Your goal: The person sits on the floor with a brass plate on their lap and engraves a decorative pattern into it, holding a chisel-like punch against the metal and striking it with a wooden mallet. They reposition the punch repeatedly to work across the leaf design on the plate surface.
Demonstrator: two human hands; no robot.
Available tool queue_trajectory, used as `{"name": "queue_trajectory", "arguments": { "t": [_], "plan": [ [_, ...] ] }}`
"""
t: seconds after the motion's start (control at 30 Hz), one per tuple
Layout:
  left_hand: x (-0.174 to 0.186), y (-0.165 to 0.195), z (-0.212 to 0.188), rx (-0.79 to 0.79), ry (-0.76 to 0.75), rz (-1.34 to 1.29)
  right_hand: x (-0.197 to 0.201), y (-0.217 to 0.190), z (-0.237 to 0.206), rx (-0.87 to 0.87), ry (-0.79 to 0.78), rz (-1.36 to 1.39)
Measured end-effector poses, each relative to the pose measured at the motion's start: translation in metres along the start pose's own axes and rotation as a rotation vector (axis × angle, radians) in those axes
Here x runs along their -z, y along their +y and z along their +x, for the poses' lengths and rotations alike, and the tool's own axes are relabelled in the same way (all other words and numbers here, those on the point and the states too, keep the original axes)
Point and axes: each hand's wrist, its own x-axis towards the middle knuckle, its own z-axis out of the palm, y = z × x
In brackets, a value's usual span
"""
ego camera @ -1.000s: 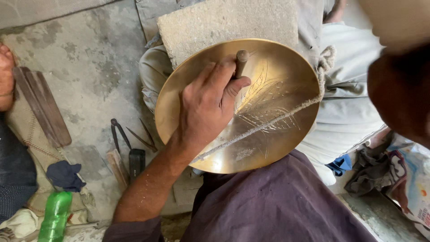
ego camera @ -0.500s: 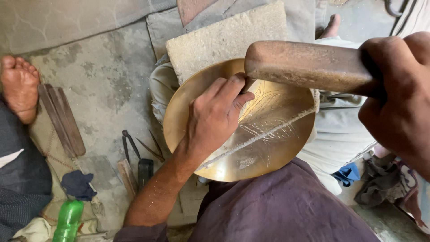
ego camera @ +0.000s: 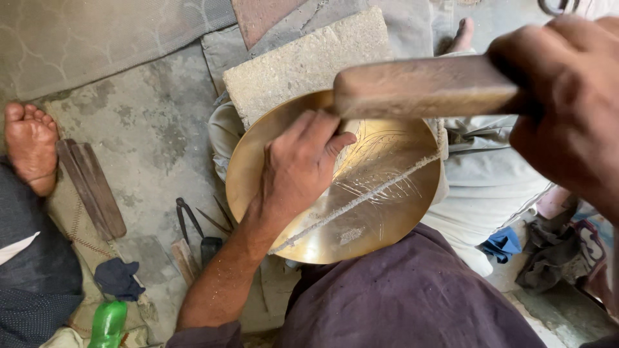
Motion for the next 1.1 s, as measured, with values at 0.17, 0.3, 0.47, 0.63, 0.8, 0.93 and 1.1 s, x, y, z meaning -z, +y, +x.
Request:
{"name": "queue_trajectory", "arguments": {
  "t": [0.17, 0.3, 0.47, 0.63, 0.8, 0.93, 1.1],
  "plan": [
    [0.004, 0.001, 0.006, -0.073, -0.094, 0.005, -0.002, 0.005, -0.021, -0.039, -0.056, -0.096],
    [0.005, -0.002, 0.023, -0.202, -0.281, -0.012, -0.019, 0.011, -0.058, -0.009, 0.127, -0.157],
    [0.009, -0.001, 0.040, -0.332, -0.484, 0.009, -0.066, 0.018, -0.111, -0.162, 0.244, -0.054],
    [0.010, 0.007, 0.051, -0.387, -0.590, 0.049, -0.097, 0.025, -0.156, -0.318, 0.325, 0.150],
    [0.008, 0.010, 0.052, -0.383, -0.681, 0.171, -0.102, 0.026, -0.163, -0.349, 0.352, 0.233],
    [0.007, 0.005, 0.045, -0.401, -0.623, 0.121, -0.099, 0.019, -0.156, -0.386, 0.401, 0.261],
    [0.010, -0.011, 0.031, -0.362, -0.341, -0.007, -0.076, 0.029, -0.148, -0.174, 0.236, -0.160]
  ]
}}
